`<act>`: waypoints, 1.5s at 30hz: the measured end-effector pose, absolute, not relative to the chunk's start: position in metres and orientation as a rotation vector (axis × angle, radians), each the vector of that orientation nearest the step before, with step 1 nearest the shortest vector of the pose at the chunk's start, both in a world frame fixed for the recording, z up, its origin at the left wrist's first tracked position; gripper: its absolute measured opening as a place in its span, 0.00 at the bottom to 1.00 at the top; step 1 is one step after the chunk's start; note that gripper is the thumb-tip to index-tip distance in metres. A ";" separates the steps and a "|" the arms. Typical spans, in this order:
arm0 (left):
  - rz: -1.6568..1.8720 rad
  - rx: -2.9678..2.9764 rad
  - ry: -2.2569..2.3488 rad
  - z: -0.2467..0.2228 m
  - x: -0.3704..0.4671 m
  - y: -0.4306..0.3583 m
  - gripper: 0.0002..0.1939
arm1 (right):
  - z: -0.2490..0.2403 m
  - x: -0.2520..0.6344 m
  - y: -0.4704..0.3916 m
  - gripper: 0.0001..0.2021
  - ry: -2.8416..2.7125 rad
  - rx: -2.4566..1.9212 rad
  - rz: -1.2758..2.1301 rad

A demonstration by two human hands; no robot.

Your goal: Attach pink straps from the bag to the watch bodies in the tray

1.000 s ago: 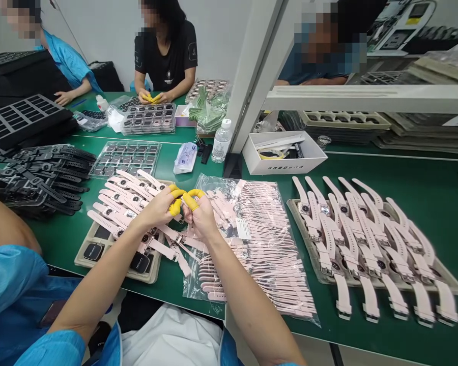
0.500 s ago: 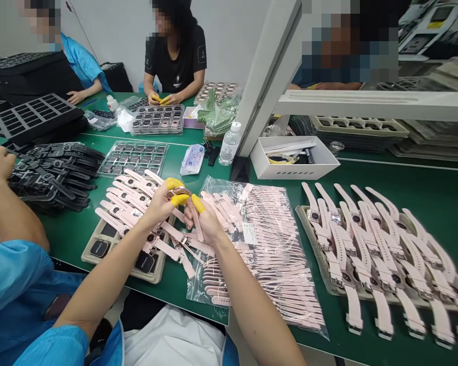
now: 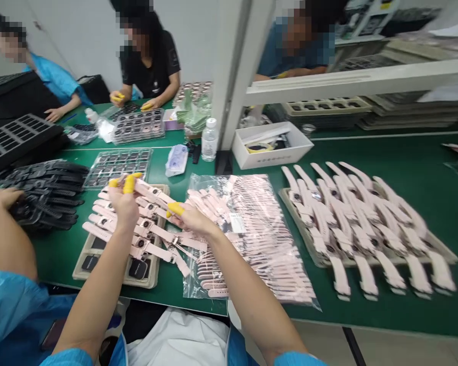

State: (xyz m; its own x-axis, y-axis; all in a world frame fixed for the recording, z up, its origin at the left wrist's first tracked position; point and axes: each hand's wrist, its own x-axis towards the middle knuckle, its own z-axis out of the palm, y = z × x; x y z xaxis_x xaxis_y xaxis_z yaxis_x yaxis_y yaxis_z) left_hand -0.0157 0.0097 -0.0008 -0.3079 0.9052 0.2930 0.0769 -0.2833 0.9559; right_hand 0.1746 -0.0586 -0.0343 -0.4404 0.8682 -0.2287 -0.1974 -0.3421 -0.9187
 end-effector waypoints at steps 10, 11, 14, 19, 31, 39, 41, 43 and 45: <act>0.819 1.879 1.107 -0.014 -0.009 0.012 0.22 | -0.028 0.172 -0.042 0.10 -0.952 -0.836 1.662; 0.761 1.999 1.064 -0.016 -0.005 0.009 0.22 | -0.026 0.172 -0.043 0.10 -0.950 -0.811 1.677; 0.753 2.220 0.975 -0.022 -0.002 0.005 0.25 | -0.020 0.176 -0.046 0.11 -0.985 -0.774 1.722; 0.827 2.377 0.849 -0.029 -0.010 0.014 0.24 | -0.020 0.179 -0.045 0.12 -1.013 -0.721 1.830; 0.795 2.302 0.860 -0.021 -0.006 0.006 0.22 | -0.021 0.171 -0.046 0.14 -0.715 -0.611 1.860; 0.804 2.574 0.773 -0.018 -0.010 0.008 0.20 | -0.025 0.170 -0.045 0.13 -0.730 -0.738 1.841; 0.798 2.635 0.761 -0.018 -0.010 0.009 0.19 | -0.024 0.171 -0.046 0.13 -0.739 -0.761 1.842; 0.780 2.646 0.775 -0.018 -0.010 0.009 0.19 | -0.023 0.171 -0.046 0.13 -0.748 -0.759 1.845; 0.756 2.636 0.773 -0.017 -0.010 0.008 0.19 | -0.023 0.172 -0.046 0.12 -0.755 -0.749 1.852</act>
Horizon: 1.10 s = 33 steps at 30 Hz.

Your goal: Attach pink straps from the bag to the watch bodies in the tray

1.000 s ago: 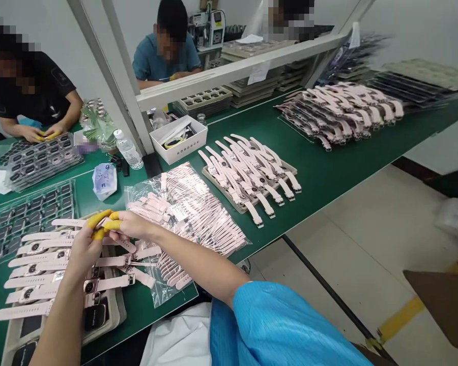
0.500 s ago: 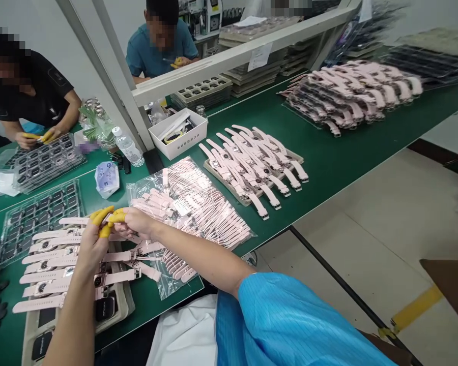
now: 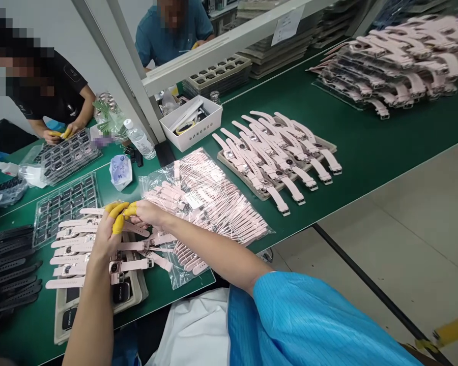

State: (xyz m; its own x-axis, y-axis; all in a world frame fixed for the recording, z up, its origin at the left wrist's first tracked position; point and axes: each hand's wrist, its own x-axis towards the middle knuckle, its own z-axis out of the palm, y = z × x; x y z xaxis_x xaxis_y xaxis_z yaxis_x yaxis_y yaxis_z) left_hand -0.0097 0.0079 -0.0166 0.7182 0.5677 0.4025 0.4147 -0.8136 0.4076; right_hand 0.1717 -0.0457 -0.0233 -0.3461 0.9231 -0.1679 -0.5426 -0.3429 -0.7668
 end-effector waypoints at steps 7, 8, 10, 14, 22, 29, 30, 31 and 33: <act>0.650 2.719 0.851 -0.018 -0.009 0.005 0.20 | -0.026 0.172 -0.045 0.09 -0.779 -0.848 1.835; 0.652 2.690 0.854 -0.017 -0.009 0.005 0.20 | -0.026 0.173 -0.045 0.09 -0.786 -0.847 1.833; 0.693 2.590 0.843 -0.017 -0.009 0.004 0.19 | -0.025 0.173 -0.045 0.09 -0.808 -0.827 1.822; 0.763 2.347 0.801 -0.012 -0.005 0.000 0.21 | -0.023 0.174 -0.048 0.14 -0.910 -0.766 1.719; 0.637 2.577 1.132 0.045 -0.023 0.003 0.24 | -0.023 0.184 -0.053 0.13 -1.483 -1.017 1.119; 0.095 3.105 1.187 0.079 -0.070 -0.004 0.17 | -0.013 0.181 -0.061 0.08 -1.825 -1.193 1.128; 0.059 3.138 1.204 0.081 -0.076 -0.006 0.17 | -0.013 0.180 -0.062 0.08 -1.869 -1.185 1.121; 0.050 3.160 1.234 0.083 -0.082 -0.008 0.17 | -0.013 0.178 -0.062 0.08 -1.914 -1.174 1.108; 0.102 3.170 1.312 0.086 -0.094 -0.011 0.16 | -0.013 0.175 -0.063 0.07 -1.979 -1.153 1.086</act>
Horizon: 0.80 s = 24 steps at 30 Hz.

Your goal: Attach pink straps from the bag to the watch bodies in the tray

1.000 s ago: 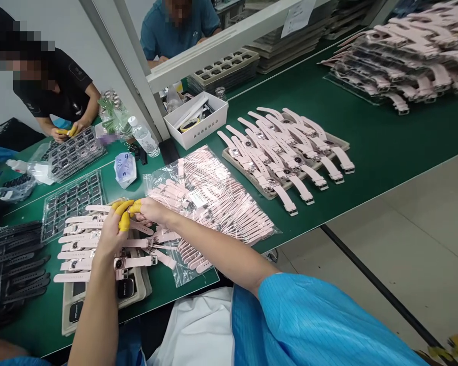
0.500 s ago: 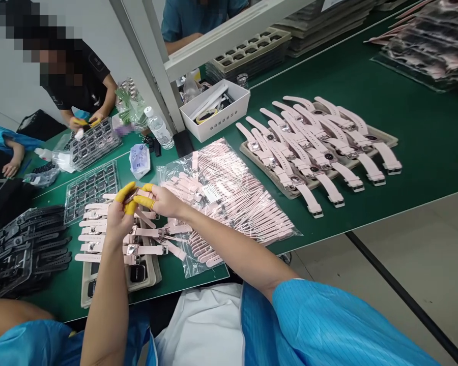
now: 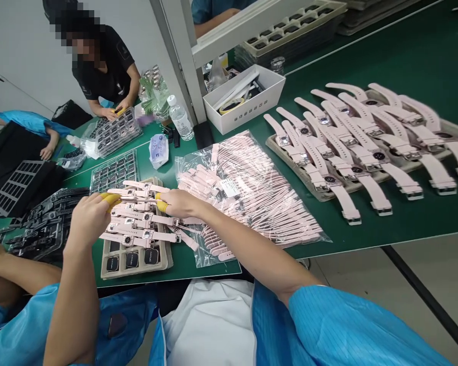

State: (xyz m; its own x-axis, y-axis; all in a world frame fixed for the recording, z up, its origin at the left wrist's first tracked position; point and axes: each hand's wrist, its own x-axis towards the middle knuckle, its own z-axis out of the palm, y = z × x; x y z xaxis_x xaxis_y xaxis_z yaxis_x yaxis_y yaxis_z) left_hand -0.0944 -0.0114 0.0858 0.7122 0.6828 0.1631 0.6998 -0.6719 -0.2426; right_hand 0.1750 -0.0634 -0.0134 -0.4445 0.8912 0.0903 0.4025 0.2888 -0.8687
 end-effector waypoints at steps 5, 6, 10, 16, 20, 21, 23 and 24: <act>-0.158 -2.658 -1.199 0.093 -0.131 -0.023 0.15 | -0.009 0.178 -0.066 0.06 -2.016 -1.039 1.196; -0.163 -2.684 -1.229 0.095 -0.141 -0.027 0.16 | -0.008 0.181 -0.066 0.07 -2.019 -1.029 1.243; -0.119 -2.826 -1.414 0.103 -0.190 -0.042 0.18 | -0.004 0.200 -0.064 0.06 -2.126 -1.202 1.321; 0.300 -3.094 -1.818 0.088 -0.230 -0.049 0.16 | -0.011 0.200 -0.070 0.08 -2.458 -1.541 1.135; 0.470 -2.996 -2.141 0.068 -0.228 -0.045 0.14 | -0.015 0.191 -0.076 0.11 -2.530 -1.609 1.049; 0.471 -2.953 -2.190 0.064 -0.227 -0.045 0.14 | -0.016 0.189 -0.077 0.12 -2.533 -1.624 1.033; 0.473 -2.908 -2.231 0.060 -0.228 -0.043 0.13 | -0.019 0.189 -0.077 0.13 -2.544 -1.650 1.008; 0.481 -2.900 -2.235 0.059 -0.229 -0.043 0.12 | -0.020 0.189 -0.077 0.13 -2.552 -1.654 1.002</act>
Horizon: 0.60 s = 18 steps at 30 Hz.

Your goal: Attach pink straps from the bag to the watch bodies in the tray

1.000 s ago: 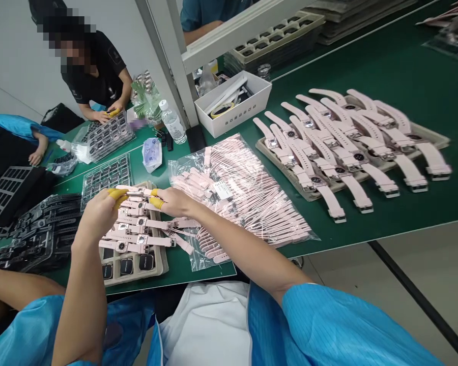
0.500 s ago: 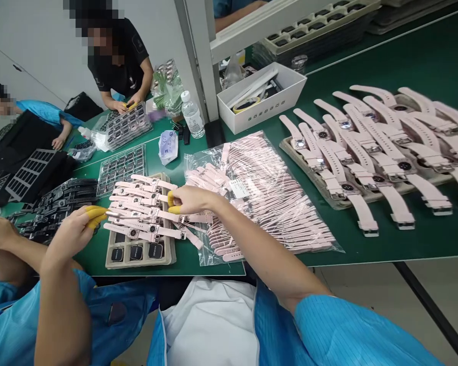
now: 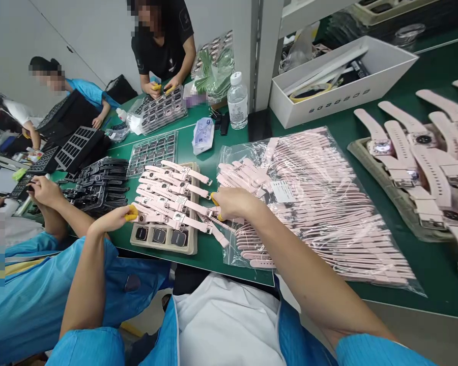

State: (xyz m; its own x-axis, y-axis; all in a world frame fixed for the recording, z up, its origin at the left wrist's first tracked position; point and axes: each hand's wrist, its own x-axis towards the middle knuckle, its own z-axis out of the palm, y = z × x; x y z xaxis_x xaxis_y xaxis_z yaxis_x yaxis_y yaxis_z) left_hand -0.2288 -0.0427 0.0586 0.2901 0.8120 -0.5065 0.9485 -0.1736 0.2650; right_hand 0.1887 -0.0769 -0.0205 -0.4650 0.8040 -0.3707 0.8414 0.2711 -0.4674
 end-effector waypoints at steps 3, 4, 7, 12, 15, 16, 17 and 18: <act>-0.363 2.040 1.580 0.058 -0.232 -0.040 0.09 | -0.023 0.189 -0.076 0.12 2.452 1.568 -0.961; -0.370 2.048 1.590 0.058 -0.233 -0.039 0.08 | -0.024 0.189 -0.076 0.11 2.441 1.567 -0.965; -0.395 2.087 1.629 0.058 -0.235 -0.036 0.06 | -0.024 0.191 -0.076 0.12 2.381 1.611 -1.000; -0.438 2.123 1.676 0.061 -0.236 -0.034 0.08 | -0.025 0.200 -0.070 0.12 2.333 1.689 -1.050; -0.402 2.130 1.690 0.059 -0.235 -0.033 0.09 | -0.027 0.209 -0.064 0.11 2.319 1.715 -1.081; -0.386 2.138 1.700 0.057 -0.234 -0.032 0.09 | -0.027 0.213 -0.063 0.11 2.309 1.722 -1.110; -0.376 2.150 1.708 0.055 -0.234 -0.032 0.09 | -0.028 0.216 -0.061 0.12 2.298 1.729 -1.146; -0.374 2.171 1.714 0.053 -0.233 -0.032 0.09 | -0.029 0.219 -0.059 0.12 2.284 1.738 -1.182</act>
